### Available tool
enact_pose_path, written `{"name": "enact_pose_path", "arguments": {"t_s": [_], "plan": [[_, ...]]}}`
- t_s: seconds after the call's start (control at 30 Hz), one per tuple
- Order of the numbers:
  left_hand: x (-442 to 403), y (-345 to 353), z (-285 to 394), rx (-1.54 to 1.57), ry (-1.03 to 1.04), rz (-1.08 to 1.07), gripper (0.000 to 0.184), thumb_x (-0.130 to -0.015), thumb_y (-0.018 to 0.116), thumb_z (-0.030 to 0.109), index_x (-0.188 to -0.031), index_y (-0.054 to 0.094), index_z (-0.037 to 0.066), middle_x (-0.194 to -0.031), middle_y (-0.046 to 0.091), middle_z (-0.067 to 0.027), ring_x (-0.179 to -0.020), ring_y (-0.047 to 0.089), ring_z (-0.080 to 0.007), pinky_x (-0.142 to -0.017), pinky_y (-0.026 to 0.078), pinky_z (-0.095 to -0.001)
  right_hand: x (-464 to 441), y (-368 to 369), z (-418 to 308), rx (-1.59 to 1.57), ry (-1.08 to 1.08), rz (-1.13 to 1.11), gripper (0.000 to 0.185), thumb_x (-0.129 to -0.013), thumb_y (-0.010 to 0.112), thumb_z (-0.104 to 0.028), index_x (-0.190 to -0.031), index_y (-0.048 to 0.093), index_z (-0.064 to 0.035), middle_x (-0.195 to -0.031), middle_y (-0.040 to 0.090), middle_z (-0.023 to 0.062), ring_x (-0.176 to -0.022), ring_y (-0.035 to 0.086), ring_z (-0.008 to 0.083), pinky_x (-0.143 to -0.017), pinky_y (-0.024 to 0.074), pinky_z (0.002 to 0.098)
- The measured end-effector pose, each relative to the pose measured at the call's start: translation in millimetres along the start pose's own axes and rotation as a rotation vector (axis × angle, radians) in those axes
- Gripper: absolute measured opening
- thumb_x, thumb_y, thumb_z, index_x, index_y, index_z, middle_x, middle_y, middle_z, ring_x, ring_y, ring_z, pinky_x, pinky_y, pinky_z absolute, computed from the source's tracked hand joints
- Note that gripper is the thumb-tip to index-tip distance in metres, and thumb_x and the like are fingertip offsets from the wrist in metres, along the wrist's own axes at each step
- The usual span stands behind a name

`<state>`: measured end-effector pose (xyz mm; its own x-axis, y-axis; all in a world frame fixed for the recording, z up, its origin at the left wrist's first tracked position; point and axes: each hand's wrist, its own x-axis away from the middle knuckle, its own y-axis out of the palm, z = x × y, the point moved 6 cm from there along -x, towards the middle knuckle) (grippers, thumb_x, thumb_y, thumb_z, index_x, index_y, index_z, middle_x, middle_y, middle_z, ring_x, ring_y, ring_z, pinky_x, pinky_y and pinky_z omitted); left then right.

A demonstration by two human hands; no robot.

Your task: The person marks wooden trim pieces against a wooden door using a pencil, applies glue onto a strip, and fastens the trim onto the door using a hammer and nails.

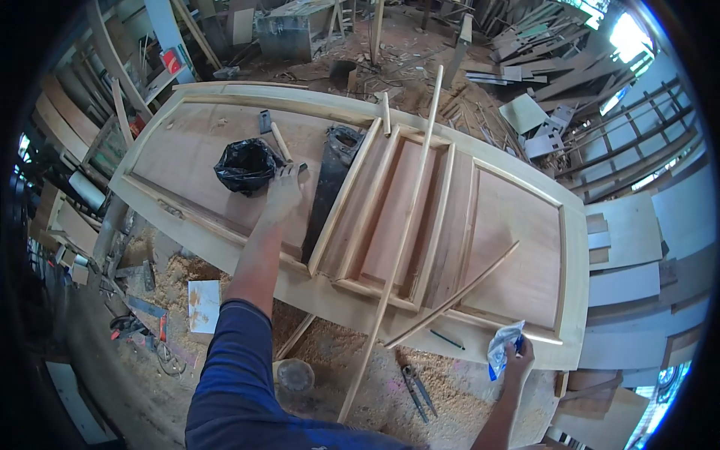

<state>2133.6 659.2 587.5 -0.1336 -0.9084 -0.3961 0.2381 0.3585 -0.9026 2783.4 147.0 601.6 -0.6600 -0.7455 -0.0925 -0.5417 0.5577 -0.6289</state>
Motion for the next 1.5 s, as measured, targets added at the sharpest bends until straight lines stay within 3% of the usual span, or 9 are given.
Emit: {"name": "enact_pose_path", "arguments": {"t_s": [0.27,0.47,0.77,0.87,0.97,1.1,1.2,1.3,1.5], "plan": [[21.9,-2.4,19.6,0.107,-0.062,-0.308,0.042,-0.094,0.08,0.024,-0.13,0.068,0.004,-0.138,0.059,-0.0223,-0.126,0.064,-0.0431,-0.102,0.056,-0.0482,37.8,-3.2,-6.2,0.416,0.005,0.266,0.046,-0.096,0.081,-0.016,-0.135,0.066,0.001,-0.12,0.071,0.0176,-0.11,0.067,0.0294,-0.1,0.0528,0.0437],[72.2,-136.0,94.1,0.703,0.028,0.08,0.026,-0.098,0.076,0.016,-0.118,0.071,0.0,-0.121,0.063,-0.0186,-0.104,0.071,-0.0353,-0.092,0.06,-0.0439,41.1,32.4,-135.7,0.366,-0.432,0.199,0.041,-0.097,0.077,-0.01,-0.134,0.065,0.0006,-0.13,0.066,0.0224,-0.126,0.062,0.0384,-0.11,0.0483,0.0479],[172.9,-217.1,244.4,2.097,0.085,-0.89,0.032,-0.107,0.072,0.025,-0.13,0.071,0.003,-0.116,0.072,-0.0072,-0.102,0.07,-0.0156,-0.085,0.061,-0.0317,63.1,140.8,-375.7,0.272,-0.903,-0.161,0.051,-0.079,0.089,-0.011,-0.126,0.07,-0.0065,-0.121,0.072,0.0167,-0.116,0.068,0.0367,-0.096,0.0528,0.0513],[148.9,-191.6,213.3,1.791,0.341,-0.945,0.024,-0.11,0.066,0.013,-0.13,0.069,0.001,-0.124,0.07,-0.0096,-0.101,0.07,-0.0155,-0.091,0.061,-0.0343,61.4,151.2,-313.4,0.255,-0.641,-0.427,0.031,-0.083,0.088,-0.015,-0.109,0.075,-0.0056,-0.097,0.077,0.0149,-0.09,0.075,0.032,-0.077,0.056,0.0457],[74.2,-115.4,82.7,0.822,0.028,-0.301,0.035,-0.103,0.073,0.014,-0.136,0.07,0.005,-0.122,0.074,-0.0081,-0.102,0.072,-0.0174,-0.09,0.059,-0.0328,88.2,128.0,-273.9,0.176,-0.453,-0.374,0.02,-0.089,0.088,-0.015,-0.087,0.072,-0.0022,-0.07,0.068,0.0131,-0.058,0.065,0.0244,-0.057,0.0492,0.0382],[43.0,-72.4,-57.0,-0.013,0.114,0.165,0.075,-0.1,0.073,0.029,-0.162,0.039,0.003,-0.156,0.05,-0.0279,-0.14,0.053,-0.041,-0.118,0.046,-0.0456,138.7,82.3,-168.9,0.192,-0.146,-0.409,0.025,-0.093,0.087,-0.021,-0.088,0.072,-0.0022,-0.07,0.069,0.0148,-0.059,0.066,0.0269,-0.06,0.0511,0.0402],[31.2,-26.1,-127.5,0.226,-0.264,-0.266,0.089,-0.096,0.078,0.026,-0.171,0.032,0.014,-0.155,0.058,-0.0284,-0.141,0.056,-0.0486,-0.115,0.048,-0.0511,182.8,48.6,-85.3,0.412,0.126,-0.458,0.024,-0.095,0.081,-0.035,-0.095,0.076,-0.0117,-0.085,0.076,0.0167,-0.08,0.075,0.0388,-0.074,0.0583,0.05],[22.9,10.3,-157.5,-0.016,-0.091,-0.315,0.051,-0.096,0.079,0.027,-0.142,0.068,0.008,-0.122,0.076,-0.0256,-0.111,0.073,-0.0449,-0.098,0.056,-0.05,208.9,15.3,-67.1,0.522,0.184,-0.451,0.03,-0.094,0.079,-0.043,-0.093,0.074,-0.0127,-0.084,0.076,0.0149,-0.083,0.075,0.041,-0.075,0.0573,0.0543],[54.7,-60.5,-31.0,0.149,-0.113,0.016,0.038,-0.098,0.078,0.033,-0.121,0.077,0.002,-0.113,0.079,-0.0221,-0.104,0.076,-0.0413,-0.094,0.058,-0.0479,245.4,4.5,-1.6,0.504,0.281,-0.338,0.03,-0.095,0.077,-0.042,-0.093,0.073,-0.0129,-0.082,0.075,0.0162,-0.08,0.074,0.0418,-0.072,0.0558,0.0569]]}}
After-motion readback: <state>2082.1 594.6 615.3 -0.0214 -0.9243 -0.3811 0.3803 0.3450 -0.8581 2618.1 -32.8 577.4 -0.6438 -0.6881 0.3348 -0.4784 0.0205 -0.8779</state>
